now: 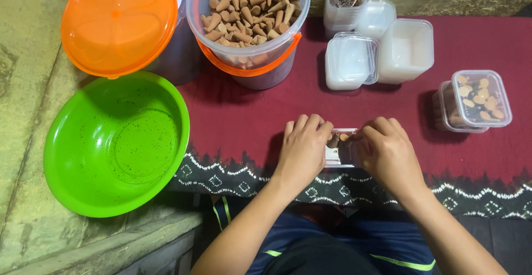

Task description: A person is shown packing small incense cones from a large storage bucket into small, clear plastic retail containers, arranging them neatly.

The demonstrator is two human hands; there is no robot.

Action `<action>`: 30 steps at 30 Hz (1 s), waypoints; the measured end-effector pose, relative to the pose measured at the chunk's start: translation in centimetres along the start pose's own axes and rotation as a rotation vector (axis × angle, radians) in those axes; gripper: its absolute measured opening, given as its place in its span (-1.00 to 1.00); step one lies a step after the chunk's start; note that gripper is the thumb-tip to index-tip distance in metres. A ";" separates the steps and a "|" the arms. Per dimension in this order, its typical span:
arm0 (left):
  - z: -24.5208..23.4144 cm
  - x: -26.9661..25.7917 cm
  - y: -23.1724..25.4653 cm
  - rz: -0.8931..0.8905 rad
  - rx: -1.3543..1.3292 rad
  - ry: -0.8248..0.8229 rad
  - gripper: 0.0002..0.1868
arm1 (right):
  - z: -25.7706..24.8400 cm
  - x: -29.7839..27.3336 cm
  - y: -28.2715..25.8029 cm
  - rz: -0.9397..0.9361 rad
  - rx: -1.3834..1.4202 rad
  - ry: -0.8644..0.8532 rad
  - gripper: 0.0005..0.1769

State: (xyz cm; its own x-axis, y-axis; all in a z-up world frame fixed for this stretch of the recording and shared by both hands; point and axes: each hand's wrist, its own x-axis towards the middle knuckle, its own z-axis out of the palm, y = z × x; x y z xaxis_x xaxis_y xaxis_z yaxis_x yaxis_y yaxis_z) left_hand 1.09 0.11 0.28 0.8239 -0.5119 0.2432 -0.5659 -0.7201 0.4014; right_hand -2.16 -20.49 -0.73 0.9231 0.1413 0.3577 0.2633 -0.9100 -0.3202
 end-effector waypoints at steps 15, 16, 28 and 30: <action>1.1 -0.2 -0.5 0.008 -0.003 0.018 -0.81 | -0.4 -0.2 -0.8 0.105 -0.174 -0.145 -0.89; 1.1 -0.3 -0.4 0.008 -0.003 0.017 -0.81 | -0.4 -0.2 -0.9 0.106 -0.173 -0.145 -0.89; 0.1 -0.6 0.3 0.004 0.005 0.033 -0.82 | -0.4 -0.4 -0.5 0.128 -0.143 -0.149 -0.90; -0.1 -0.6 0.4 0.002 -0.002 0.040 -0.84 | -0.3 -0.4 -0.4 0.135 -0.149 -0.158 -0.90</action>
State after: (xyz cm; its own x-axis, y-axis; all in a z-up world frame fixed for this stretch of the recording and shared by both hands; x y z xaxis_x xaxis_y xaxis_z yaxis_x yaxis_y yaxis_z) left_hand 0.38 0.18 0.38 0.8232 -0.4941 0.2797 -0.5678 -0.7181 0.4025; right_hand -2.74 -20.30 -0.52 0.9826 0.0632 0.1748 0.1013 -0.9705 -0.2188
